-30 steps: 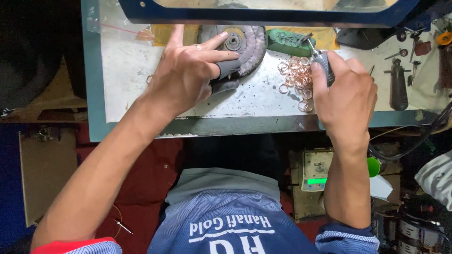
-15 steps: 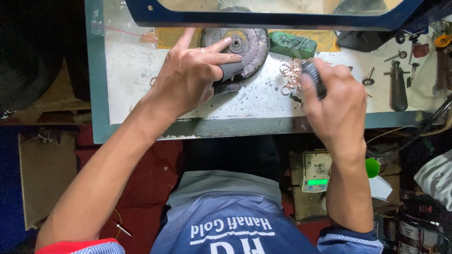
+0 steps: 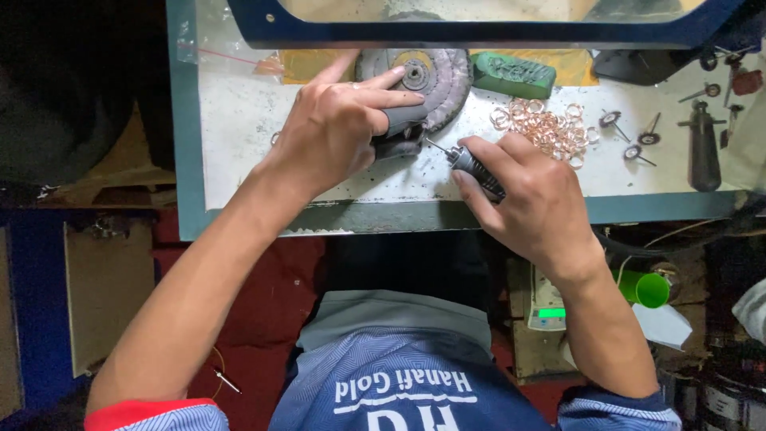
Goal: The person uses a rotary tool with a wire brush to polish small copper-colored rings one by one. They hold each ring with a finger guard and rotate it against the spinning brush, then place the finished ring into a growing pile on the workbench.
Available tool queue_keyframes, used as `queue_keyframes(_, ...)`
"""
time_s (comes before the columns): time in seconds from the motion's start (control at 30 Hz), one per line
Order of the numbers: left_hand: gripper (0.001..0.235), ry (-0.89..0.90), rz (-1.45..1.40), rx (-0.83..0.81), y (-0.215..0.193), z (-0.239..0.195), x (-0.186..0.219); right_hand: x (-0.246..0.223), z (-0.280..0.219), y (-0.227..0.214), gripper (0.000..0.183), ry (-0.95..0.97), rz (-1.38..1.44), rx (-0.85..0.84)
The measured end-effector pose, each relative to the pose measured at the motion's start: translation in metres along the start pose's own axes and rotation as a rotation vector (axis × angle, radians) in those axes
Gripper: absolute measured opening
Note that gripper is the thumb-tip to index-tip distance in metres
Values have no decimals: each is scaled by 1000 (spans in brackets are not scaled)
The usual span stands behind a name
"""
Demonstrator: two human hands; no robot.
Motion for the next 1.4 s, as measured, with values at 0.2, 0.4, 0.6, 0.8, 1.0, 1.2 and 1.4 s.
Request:
queue_keyframes(0.2, 45, -20, -45, 0, -2, 3, 1, 3, 3, 6, 30, 3, -10, -32)
queue_keyframes(0.4, 43, 46, -55, 3, -4, 5, 1, 1, 9, 9, 30, 6, -47, -64)
queue_keyframes(0.6, 36, 88, -7, -76, -4, 11, 3, -2, 20, 9, 35, 34, -98, -125)
queue_keyframes(0.8, 37, 90, 2, -93, -3, 10, 2, -1, 23, 13, 36, 61, -134, -173)
queue_keyframes(1.0, 38, 90, 1, -101, -3, 9, 2, 2, 24, 17, 42, 65, -140, -220)
queue_keyframes(1.2, 40, 90, 4, -93, -3, 9, 2, 1, 27, 17, 41, 95, -110, -282)
queue_keyframes(1.4, 40, 103, -9, -92, -2, 8, 2, 2, 27, 19, 42, 49, -128, -312)
Point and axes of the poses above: each hand's wrist, its own z-axis towards the middle knuckle, its own y-axis out of the palm, x = y × z, the point moved 7 cm from there along z, towards the middle knuckle
